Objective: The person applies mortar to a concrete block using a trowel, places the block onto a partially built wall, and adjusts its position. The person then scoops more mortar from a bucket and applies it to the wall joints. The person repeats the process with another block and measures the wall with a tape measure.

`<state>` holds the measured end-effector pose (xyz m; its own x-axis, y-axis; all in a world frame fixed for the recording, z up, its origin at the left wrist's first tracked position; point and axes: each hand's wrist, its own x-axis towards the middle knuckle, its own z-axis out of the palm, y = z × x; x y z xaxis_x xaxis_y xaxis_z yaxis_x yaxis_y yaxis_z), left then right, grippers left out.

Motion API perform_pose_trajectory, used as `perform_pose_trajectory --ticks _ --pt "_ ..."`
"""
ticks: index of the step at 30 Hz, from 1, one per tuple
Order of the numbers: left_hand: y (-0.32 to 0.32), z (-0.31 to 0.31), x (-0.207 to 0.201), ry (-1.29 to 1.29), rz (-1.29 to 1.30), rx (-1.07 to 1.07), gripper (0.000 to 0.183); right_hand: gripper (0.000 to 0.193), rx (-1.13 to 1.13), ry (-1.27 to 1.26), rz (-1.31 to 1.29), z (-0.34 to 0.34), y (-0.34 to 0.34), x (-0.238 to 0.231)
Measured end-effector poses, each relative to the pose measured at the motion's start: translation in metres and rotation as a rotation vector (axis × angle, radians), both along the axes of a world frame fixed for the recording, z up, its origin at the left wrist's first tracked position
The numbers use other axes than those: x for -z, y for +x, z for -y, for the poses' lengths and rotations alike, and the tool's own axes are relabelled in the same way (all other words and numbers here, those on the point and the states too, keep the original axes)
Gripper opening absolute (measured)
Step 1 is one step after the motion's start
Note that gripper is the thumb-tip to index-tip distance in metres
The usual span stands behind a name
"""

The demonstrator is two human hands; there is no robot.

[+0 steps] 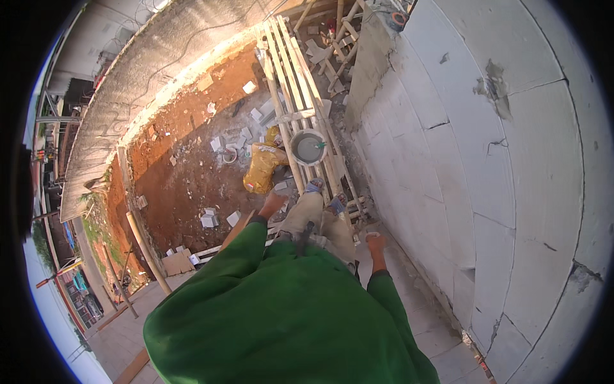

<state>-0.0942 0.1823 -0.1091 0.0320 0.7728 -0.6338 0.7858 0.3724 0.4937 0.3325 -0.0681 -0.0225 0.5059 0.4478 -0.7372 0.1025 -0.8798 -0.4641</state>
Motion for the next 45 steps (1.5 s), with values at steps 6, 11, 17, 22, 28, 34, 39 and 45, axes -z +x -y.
perform_pose_trajectory --ticks 6,11,17,22,28,34,39,45 --pt "0.027 -0.009 -0.016 -0.123 -0.009 -0.265 0.029 0.040 -0.387 -0.133 0.056 -0.001 -0.015 0.043" --pt "0.018 -0.039 0.216 -0.387 0.147 -0.340 0.038 0.072 -0.393 -0.363 0.009 -0.053 -0.094 0.058" --pt "0.014 -0.128 0.368 -0.411 0.294 -0.718 0.059 0.081 -0.513 -0.403 0.140 -0.116 -0.128 0.074" --pt "0.075 -0.172 0.381 -0.414 0.391 -0.992 0.069 0.077 -0.391 -0.346 0.212 -0.107 -0.137 0.079" --pt "0.105 -0.194 0.379 -0.196 0.467 -0.848 0.035 0.077 -0.371 -0.306 0.206 -0.101 -0.152 0.075" --pt "0.108 -0.169 0.271 -0.088 0.252 -0.573 0.025 0.072 -0.305 -0.387 0.129 -0.098 -0.154 0.074" --pt "0.118 -0.115 0.026 -0.177 0.591 -0.469 0.026 0.071 -0.216 0.105 0.478 -0.126 -0.125 0.010" --pt "0.124 -0.062 -0.201 -0.095 0.680 -0.311 0.021 0.066 -0.517 0.192 0.539 -0.195 -0.040 -0.159"
